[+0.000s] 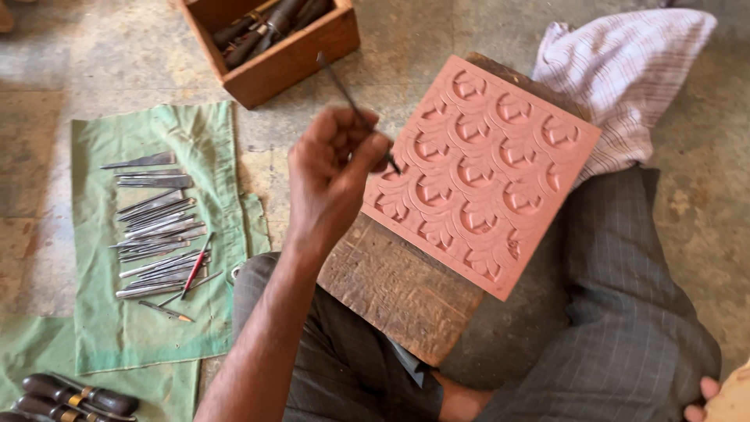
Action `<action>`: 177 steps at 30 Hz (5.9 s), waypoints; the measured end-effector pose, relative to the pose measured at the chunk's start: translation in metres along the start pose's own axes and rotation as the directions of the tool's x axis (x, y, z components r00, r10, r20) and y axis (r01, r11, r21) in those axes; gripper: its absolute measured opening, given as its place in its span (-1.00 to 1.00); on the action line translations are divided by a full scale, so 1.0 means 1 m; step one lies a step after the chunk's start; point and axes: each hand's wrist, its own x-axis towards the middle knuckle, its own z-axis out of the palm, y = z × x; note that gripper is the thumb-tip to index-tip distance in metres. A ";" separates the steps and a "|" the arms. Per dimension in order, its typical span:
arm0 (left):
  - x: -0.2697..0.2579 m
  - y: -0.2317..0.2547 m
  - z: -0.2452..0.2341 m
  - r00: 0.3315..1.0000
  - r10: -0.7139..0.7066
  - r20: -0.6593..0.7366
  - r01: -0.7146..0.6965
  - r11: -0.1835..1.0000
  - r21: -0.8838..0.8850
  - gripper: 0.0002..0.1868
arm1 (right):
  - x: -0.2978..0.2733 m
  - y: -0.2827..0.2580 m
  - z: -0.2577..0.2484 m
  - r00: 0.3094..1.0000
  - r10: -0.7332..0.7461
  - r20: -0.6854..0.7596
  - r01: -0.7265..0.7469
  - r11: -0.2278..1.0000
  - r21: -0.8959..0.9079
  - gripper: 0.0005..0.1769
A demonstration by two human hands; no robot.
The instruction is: The person carves a floral pattern into a square piece of wood by striking a small chisel with a wooden mallet, occasionally using their hand to brush away debris.
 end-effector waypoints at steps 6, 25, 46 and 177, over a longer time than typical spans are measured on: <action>0.040 0.005 -0.013 0.999 0.030 -0.027 -0.030 1.000 -0.005 -0.91 | 0.010 -0.005 0.017 0.999 0.006 0.054 -0.011 0.995 0.101 -0.26; 0.053 -0.062 0.045 0.903 -0.200 0.380 0.141 0.974 0.176 -0.85 | -0.030 -0.018 -0.048 0.364 -0.260 0.894 -0.698 0.560 0.447 -0.03; 0.086 -0.076 0.081 0.784 -0.181 0.593 -0.051 0.934 0.352 -0.87 | -0.011 -0.039 -0.042 0.863 -0.038 0.504 -0.260 0.821 0.508 -0.15; -0.001 -0.100 0.082 0.993 -0.116 -0.027 0.118 0.958 0.259 -0.90 | -0.164 -0.337 0.410 -0.189 -0.341 0.921 0.622 -0.767 -0.157 -0.20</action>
